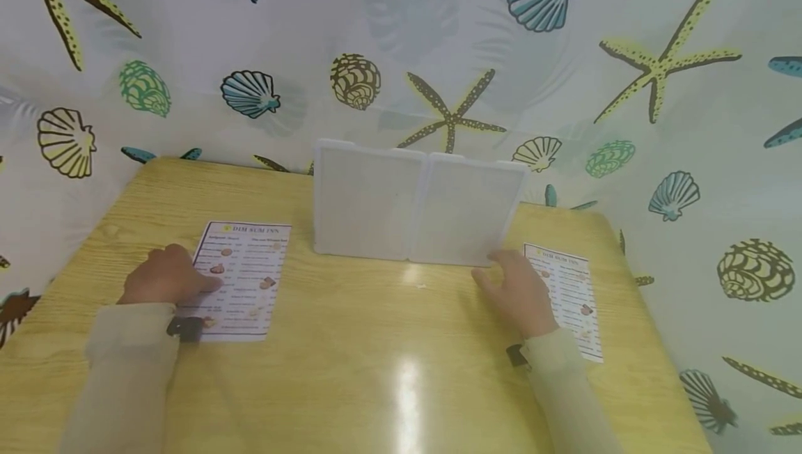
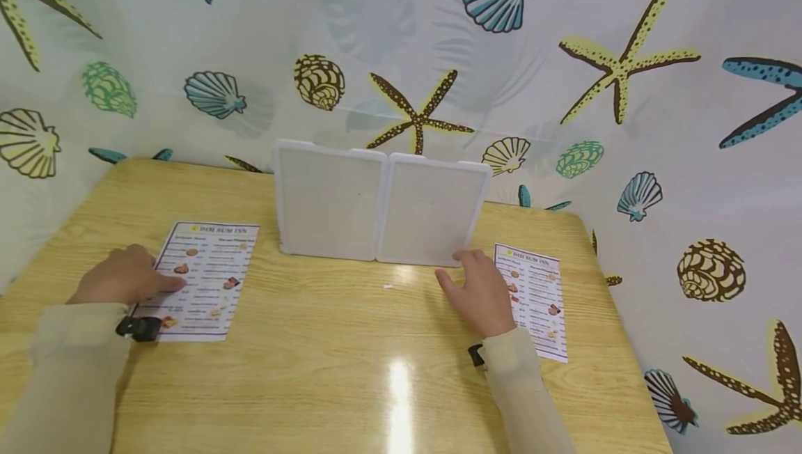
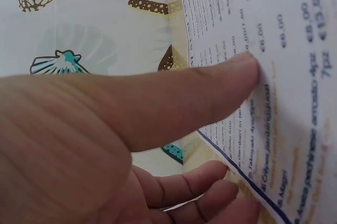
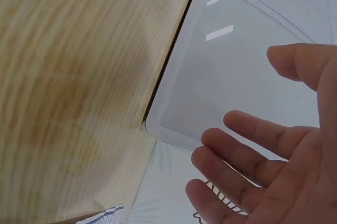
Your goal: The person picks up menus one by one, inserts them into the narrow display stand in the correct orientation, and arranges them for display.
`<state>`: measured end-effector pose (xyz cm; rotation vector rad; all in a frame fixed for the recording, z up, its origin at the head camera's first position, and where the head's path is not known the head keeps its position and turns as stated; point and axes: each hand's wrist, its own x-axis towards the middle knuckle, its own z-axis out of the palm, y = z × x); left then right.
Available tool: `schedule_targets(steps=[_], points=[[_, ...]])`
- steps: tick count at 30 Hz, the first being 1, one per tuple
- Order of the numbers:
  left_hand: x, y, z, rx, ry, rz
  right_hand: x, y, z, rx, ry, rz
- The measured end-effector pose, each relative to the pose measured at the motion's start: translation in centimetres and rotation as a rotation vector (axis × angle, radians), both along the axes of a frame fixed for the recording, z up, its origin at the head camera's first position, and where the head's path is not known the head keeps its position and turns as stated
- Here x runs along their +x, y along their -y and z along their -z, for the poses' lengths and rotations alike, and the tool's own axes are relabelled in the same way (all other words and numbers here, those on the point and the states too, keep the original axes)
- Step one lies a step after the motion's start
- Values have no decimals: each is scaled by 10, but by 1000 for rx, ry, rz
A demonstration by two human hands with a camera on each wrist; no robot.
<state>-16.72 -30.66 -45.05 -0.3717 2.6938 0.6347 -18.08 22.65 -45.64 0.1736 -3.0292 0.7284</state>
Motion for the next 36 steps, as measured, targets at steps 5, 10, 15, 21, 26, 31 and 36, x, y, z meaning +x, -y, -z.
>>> schedule_targets(steps=[5, 10, 15, 21, 26, 31, 36], points=[[-2, 4, 5, 49, 27, -5, 1, 1, -1, 5, 8, -5], [-3, 6, 7, 53, 24, -6, 1, 3, -1, -1, 21, -10], [-1, 5, 4, 38, -1, 17, 2, 4, 1, 21, 12, -8], [0, 2, 0, 14, -32, 40, 2, 5, 1, 27, 6, -12], [-2, 5, 3, 46, 2, 56, 1, 4, 2, 25, 8, -14], [-2, 5, 3, 70, 11, 63, 0, 4, 3, 32, 20, -14], [-3, 4, 2, 77, 8, 65, -1, 5, 3, 28, 34, -12]])
